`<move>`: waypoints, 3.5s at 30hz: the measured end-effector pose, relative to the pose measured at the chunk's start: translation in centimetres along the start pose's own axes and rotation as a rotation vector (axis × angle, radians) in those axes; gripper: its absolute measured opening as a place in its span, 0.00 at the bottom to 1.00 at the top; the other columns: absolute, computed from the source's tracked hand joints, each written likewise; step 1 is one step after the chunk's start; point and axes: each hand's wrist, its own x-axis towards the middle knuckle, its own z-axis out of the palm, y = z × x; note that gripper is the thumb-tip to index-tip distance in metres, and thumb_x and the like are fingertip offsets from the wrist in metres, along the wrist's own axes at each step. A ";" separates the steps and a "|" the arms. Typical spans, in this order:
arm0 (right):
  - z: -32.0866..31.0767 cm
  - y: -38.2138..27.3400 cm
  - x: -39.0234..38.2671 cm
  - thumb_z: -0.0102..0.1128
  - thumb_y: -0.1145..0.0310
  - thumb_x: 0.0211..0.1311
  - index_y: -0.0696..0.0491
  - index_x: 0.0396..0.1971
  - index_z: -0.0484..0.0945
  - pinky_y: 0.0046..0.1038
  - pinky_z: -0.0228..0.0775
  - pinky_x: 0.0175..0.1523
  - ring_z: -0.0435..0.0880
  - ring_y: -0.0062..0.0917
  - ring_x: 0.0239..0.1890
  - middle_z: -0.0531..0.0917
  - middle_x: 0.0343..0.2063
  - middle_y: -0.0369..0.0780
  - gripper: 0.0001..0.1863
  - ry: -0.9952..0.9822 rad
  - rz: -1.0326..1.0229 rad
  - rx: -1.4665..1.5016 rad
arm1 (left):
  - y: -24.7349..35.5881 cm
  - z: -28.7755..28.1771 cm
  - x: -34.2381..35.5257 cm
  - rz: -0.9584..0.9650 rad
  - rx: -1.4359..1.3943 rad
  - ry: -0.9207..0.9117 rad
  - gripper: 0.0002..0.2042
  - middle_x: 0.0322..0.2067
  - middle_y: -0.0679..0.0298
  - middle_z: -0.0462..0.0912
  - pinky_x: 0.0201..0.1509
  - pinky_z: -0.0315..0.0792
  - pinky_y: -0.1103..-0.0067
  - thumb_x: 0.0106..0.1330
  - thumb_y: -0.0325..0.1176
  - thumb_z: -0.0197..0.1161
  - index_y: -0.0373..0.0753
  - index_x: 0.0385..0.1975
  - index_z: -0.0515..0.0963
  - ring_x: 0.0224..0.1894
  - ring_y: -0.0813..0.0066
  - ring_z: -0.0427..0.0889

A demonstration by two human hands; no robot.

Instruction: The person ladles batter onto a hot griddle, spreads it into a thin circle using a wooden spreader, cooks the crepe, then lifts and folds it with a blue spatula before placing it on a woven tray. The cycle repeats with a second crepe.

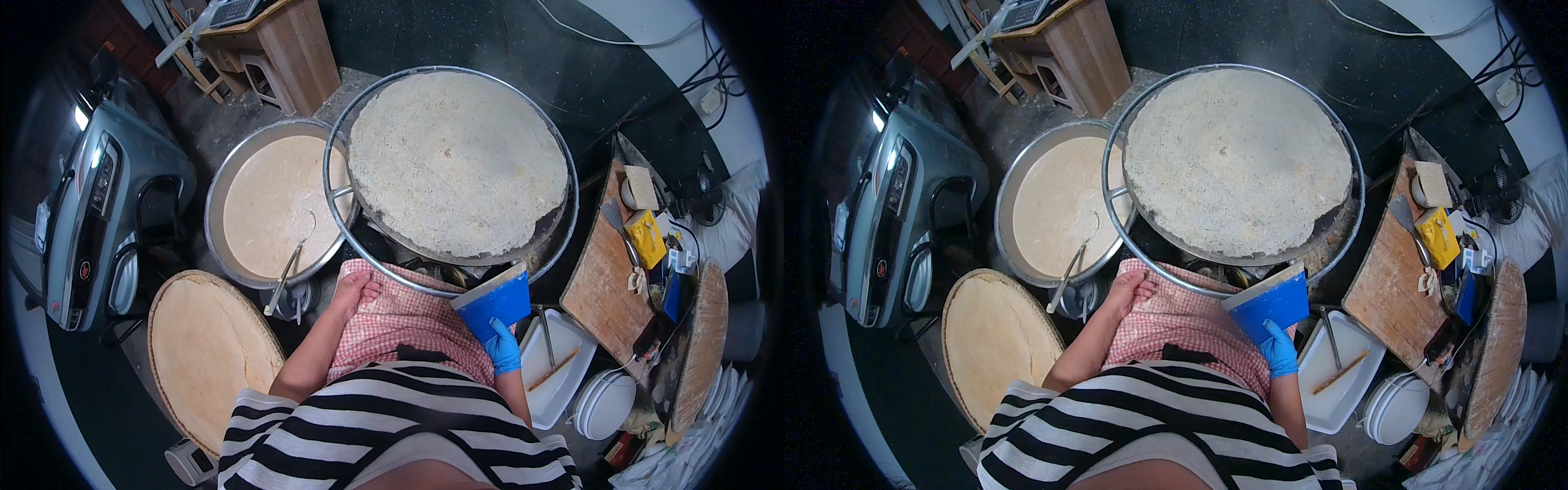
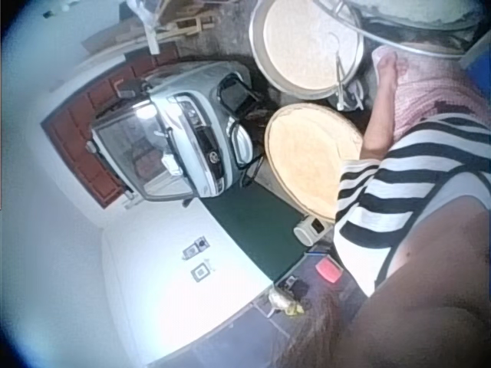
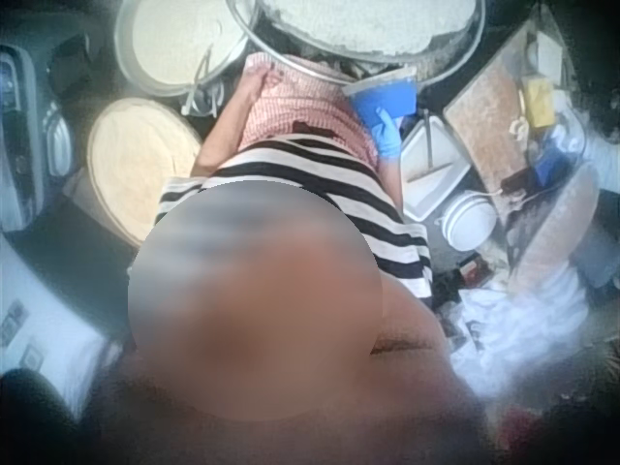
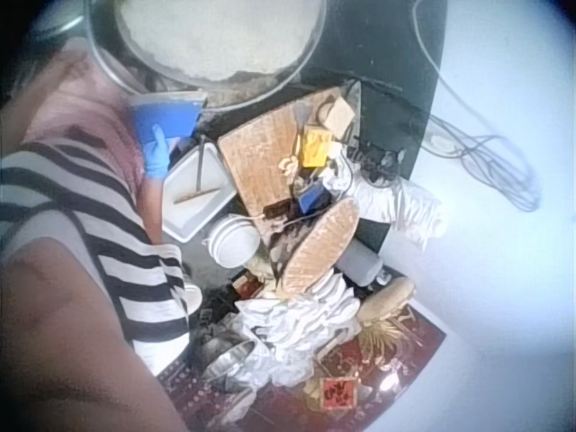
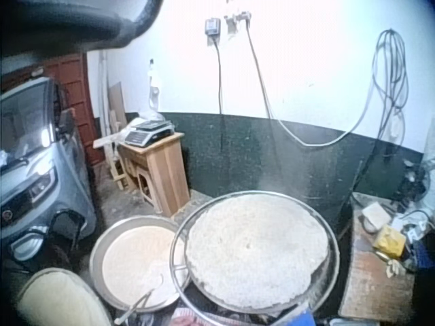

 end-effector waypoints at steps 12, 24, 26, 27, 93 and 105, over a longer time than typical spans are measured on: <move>0.0 0.0 0.0 0.52 0.85 0.49 0.47 0.59 0.56 0.46 0.64 0.56 0.70 0.40 0.52 0.70 0.51 0.43 0.35 0.003 -0.003 -0.019 | 0.0 -0.1 -0.1 0.005 -0.006 -0.007 0.10 0.24 0.62 0.81 0.23 0.73 0.85 0.66 0.35 0.50 0.38 0.40 0.74 0.21 0.79 0.79; 0.4 -0.2 0.0 0.50 0.87 0.47 0.45 0.59 0.54 0.44 0.66 0.54 0.70 0.39 0.52 0.68 0.51 0.44 0.38 0.029 0.023 0.019 | 0.0 -0.1 0.0 -0.006 -0.029 0.000 0.09 0.24 0.63 0.81 0.23 0.73 0.85 0.66 0.35 0.50 0.39 0.39 0.74 0.20 0.79 0.79; 0.4 -0.2 0.0 0.50 0.87 0.48 0.45 0.59 0.54 0.44 0.66 0.54 0.70 0.39 0.51 0.68 0.51 0.44 0.37 0.025 0.021 0.019 | 0.0 -0.1 0.0 -0.006 -0.027 -0.005 0.09 0.24 0.63 0.81 0.23 0.73 0.85 0.66 0.35 0.50 0.39 0.39 0.74 0.21 0.79 0.79; 0.5 -0.2 -0.1 0.51 0.87 0.48 0.45 0.59 0.54 0.43 0.67 0.54 0.70 0.39 0.51 0.68 0.51 0.44 0.37 0.029 0.021 0.021 | 0.0 -0.1 0.0 -0.005 -0.025 -0.011 0.09 0.24 0.63 0.81 0.23 0.73 0.85 0.66 0.35 0.50 0.39 0.39 0.74 0.21 0.79 0.79; -0.7 0.0 0.1 0.51 0.87 0.47 0.45 0.59 0.54 0.42 0.66 0.55 0.70 0.39 0.52 0.68 0.51 0.44 0.37 -0.011 0.063 0.033 | 0.0 0.0 0.2 0.003 -0.015 -0.010 0.10 0.24 0.61 0.81 0.24 0.74 0.84 0.67 0.35 0.49 0.38 0.38 0.74 0.21 0.77 0.79; 4.4 -3.7 -0.4 0.61 0.79 0.47 0.58 0.46 0.71 0.26 0.70 0.46 0.78 0.27 0.39 0.79 0.39 0.39 0.22 -0.063 -0.029 -0.719 | 4.2 0.7 5.6 0.214 -0.156 0.159 0.08 0.28 0.63 0.78 0.30 0.74 0.84 0.66 0.35 0.50 0.37 0.36 0.69 0.28 0.76 0.79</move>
